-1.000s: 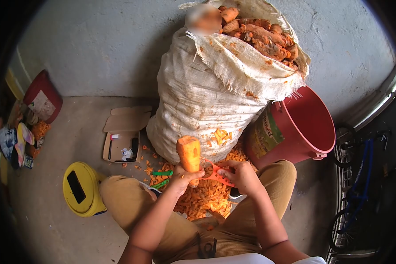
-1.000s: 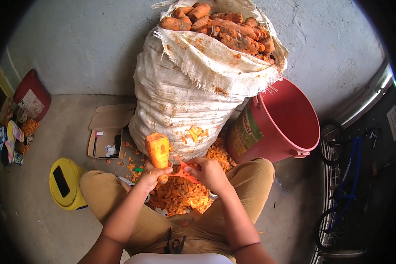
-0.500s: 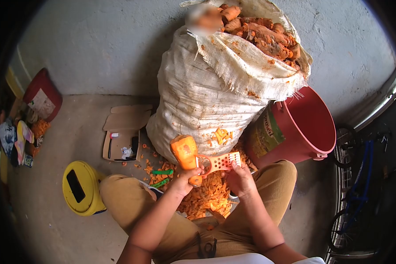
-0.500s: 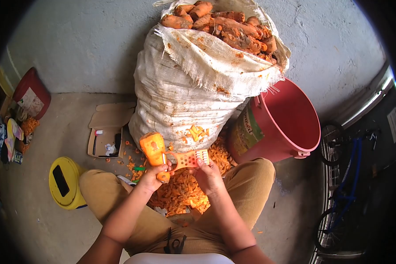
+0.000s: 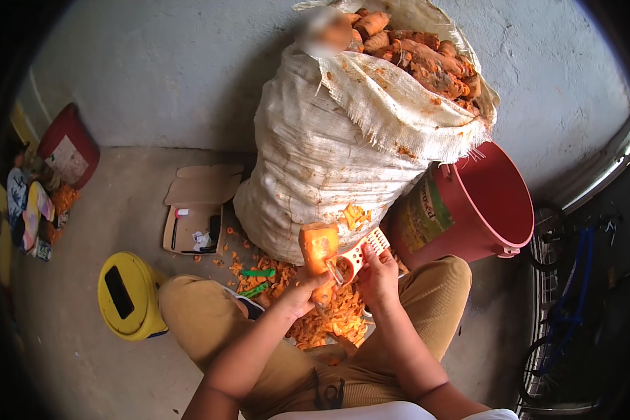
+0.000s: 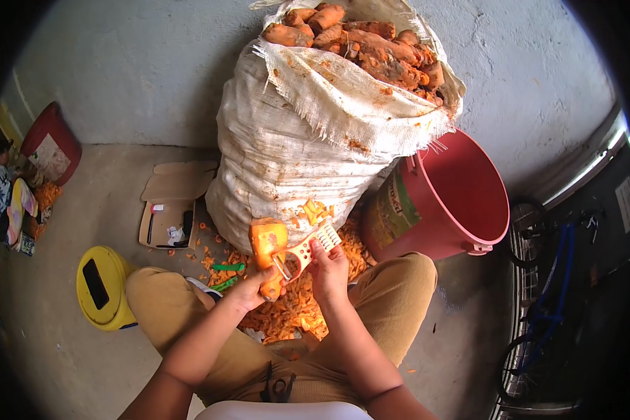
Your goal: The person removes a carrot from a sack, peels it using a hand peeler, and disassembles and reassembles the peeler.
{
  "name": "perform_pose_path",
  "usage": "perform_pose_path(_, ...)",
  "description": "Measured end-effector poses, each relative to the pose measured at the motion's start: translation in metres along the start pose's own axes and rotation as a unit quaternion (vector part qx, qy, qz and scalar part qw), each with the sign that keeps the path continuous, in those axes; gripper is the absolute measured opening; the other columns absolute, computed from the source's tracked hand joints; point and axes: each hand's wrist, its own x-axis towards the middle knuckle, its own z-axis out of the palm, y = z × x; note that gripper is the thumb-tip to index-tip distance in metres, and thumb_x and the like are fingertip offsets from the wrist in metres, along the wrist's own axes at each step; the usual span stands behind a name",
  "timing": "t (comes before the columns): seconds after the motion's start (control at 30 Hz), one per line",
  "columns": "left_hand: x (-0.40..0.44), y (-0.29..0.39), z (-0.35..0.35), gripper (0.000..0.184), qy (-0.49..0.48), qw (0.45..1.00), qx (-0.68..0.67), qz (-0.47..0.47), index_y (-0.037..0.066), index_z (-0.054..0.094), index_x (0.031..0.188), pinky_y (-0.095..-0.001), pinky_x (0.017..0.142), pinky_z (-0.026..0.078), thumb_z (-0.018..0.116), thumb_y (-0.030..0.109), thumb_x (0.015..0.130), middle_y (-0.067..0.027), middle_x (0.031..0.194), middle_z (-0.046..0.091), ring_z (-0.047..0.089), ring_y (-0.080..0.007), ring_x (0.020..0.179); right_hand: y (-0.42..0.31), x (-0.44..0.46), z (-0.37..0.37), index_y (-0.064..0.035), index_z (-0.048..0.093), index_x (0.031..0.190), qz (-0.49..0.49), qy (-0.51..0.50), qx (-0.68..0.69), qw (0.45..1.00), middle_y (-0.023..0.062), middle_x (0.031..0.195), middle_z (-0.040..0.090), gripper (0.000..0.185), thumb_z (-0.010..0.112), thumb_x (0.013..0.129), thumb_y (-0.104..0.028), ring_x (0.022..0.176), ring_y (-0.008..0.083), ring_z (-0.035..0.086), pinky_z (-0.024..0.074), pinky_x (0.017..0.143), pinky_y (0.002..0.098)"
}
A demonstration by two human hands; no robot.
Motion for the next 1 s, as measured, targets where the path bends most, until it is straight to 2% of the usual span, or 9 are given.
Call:
perform_pose_path(0.07,0.001,0.003,0.004,0.048,-0.02,0.996,-0.08,-0.037,0.009,0.043,0.104,-0.0301,0.053,0.043,0.058,0.044,0.075,-0.0062,0.078,0.052,0.051,-0.016,0.067,-0.007,0.002,0.002,-0.0023,0.045,0.097,-0.026,0.022,-0.036,0.999,0.0057,0.088,0.057,0.017,0.052,0.082,-0.007,0.074,0.0126,0.057,0.0486,0.061,0.0248)
perform_pose_path(0.1,0.0,0.004,0.007,0.057,-0.011,0.997,-0.059,-0.044,0.009,0.044,0.102,-0.0283,0.049,0.04,0.042,0.06,0.077,-0.0066,0.075,0.05,0.048,-0.0151,0.062,-0.008,0.005,0.0,-0.0008,0.039,0.103,-0.037,0.021,-0.028,0.999,0.0082,0.089,0.056,0.024,0.052,0.082,-0.004,0.074,0.0131,0.057,0.0487,0.062,0.0252)
perform_pose_path(0.2,0.001,0.006,0.005,0.061,-0.018,0.991,-0.095,-0.096,0.01,0.044,0.101,-0.0279,0.048,0.039,0.035,0.065,0.076,-0.0072,0.073,0.05,0.048,-0.0149,0.059,-0.015,0.01,0.002,-0.0002,0.033,0.109,-0.09,0.023,-0.046,0.995,0.0089,0.089,0.055,0.033,0.051,0.082,-0.002,0.074,0.0132,0.057,0.0486,0.061,0.0253)
perform_pose_path(0.23,0.001,0.007,0.006,0.062,-0.024,0.99,-0.1,-0.099,0.01,0.045,0.101,-0.0278,0.047,0.039,0.034,0.065,0.076,-0.0075,0.072,0.05,0.048,-0.0148,0.058,-0.018,0.009,0.006,-0.0007,0.029,0.114,-0.096,0.021,-0.034,0.995,0.0092,0.089,0.055,0.039,0.05,0.082,-0.002,0.074,0.013,0.057,0.0479,0.062,0.0241)
perform_pose_path(0.47,-0.002,0.007,0.019,0.064,-0.002,0.989,-0.078,-0.127,0.01,0.05,0.093,-0.0265,0.04,0.036,0.03,0.068,0.075,-0.0074,0.065,0.05,0.046,-0.0146,0.047,-0.017,-0.004,0.032,-0.0051,0.028,0.114,-0.168,-0.037,-0.105,0.979,0.0097,0.092,0.055,0.037,0.048,0.083,-0.001,0.076,0.0112,0.055,0.0468,0.06,0.0214)
perform_pose_path(0.5,-0.002,0.006,0.019,0.064,0.002,0.988,-0.072,-0.133,0.01,0.051,0.091,-0.0264,0.038,0.036,0.03,0.068,0.075,-0.0071,0.064,0.051,0.046,-0.0147,0.046,-0.017,-0.012,0.039,-0.0021,0.032,0.111,-0.163,-0.05,-0.105,0.98,0.0086,0.095,0.053,0.033,0.049,0.083,-0.001,0.081,0.0102,0.053,0.0452,0.069,0.0216)
perform_pose_path(0.73,-0.001,-0.002,0.011,0.064,-0.028,0.993,-0.055,-0.098,0.01,0.051,0.088,-0.0274,0.036,0.037,0.028,0.068,0.076,-0.0064,0.061,0.051,0.047,-0.0157,0.043,-0.005,-0.017,0.047,-0.0017,0.029,0.114,-0.243,-0.067,-0.249,0.935,0.0098,0.1,0.05,0.036,0.048,0.083,-0.001,0.084,0.0107,0.052,0.0459,0.067,0.022)
perform_pose_path(0.83,-0.002,-0.002,0.015,0.066,-0.056,0.989,-0.067,-0.116,0.007,0.051,0.09,-0.0269,0.037,0.037,0.027,0.067,0.076,-0.007,0.061,0.051,0.047,-0.0154,0.044,-0.013,-0.006,0.044,-0.0012,0.029,0.114,-0.23,-0.032,-0.212,0.949,0.0102,0.095,0.053,0.035,0.047,0.084,-0.003,0.077,0.0099,0.053,0.0459,0.062,0.0213)
perform_pose_path(1.0,0.0,0.001,0.019,0.069,-0.039,0.986,-0.082,-0.14,0.005,0.049,0.095,-0.0256,0.038,0.037,0.027,0.067,0.076,-0.0076,0.061,0.05,0.046,-0.0145,0.043,-0.014,0.003,0.038,-0.0008,0.03,0.115,-0.218,-0.027,-0.191,0.957,0.0108,0.092,0.055,0.037,0.048,0.084,-0.003,0.076,0.0101,0.054,0.0458,0.063,0.021)
